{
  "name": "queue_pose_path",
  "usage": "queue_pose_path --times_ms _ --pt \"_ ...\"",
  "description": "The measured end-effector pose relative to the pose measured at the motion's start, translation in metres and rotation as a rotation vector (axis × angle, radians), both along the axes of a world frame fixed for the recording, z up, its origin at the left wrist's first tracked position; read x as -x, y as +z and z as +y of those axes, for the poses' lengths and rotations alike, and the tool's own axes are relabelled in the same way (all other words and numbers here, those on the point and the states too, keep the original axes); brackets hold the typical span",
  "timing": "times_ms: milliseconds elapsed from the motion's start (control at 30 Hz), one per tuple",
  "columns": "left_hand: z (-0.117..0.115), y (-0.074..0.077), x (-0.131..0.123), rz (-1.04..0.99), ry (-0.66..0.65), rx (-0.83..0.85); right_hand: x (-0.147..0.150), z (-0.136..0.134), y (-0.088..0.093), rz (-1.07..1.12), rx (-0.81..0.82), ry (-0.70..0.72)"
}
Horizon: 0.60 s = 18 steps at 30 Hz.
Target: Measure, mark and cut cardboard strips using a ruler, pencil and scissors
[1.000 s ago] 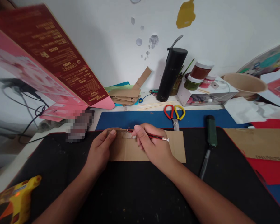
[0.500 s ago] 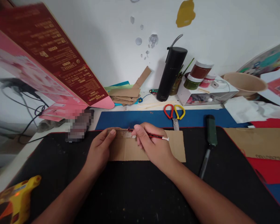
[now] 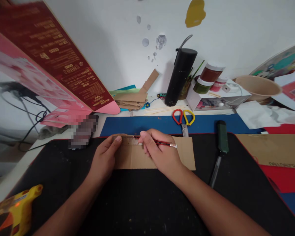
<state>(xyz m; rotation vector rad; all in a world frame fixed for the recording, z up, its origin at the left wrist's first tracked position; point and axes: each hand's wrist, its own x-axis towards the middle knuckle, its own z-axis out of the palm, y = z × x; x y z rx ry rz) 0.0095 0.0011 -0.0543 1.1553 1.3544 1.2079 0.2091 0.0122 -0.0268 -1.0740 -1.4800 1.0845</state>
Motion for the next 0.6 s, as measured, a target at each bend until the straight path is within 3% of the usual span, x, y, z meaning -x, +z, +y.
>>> queue_pose_path --times_ms 600 --pt "0.0005 -0.0014 0.0003 -0.008 -0.002 -0.001 -0.0002 0.0004 -0.001 0.004 -0.019 -0.006"
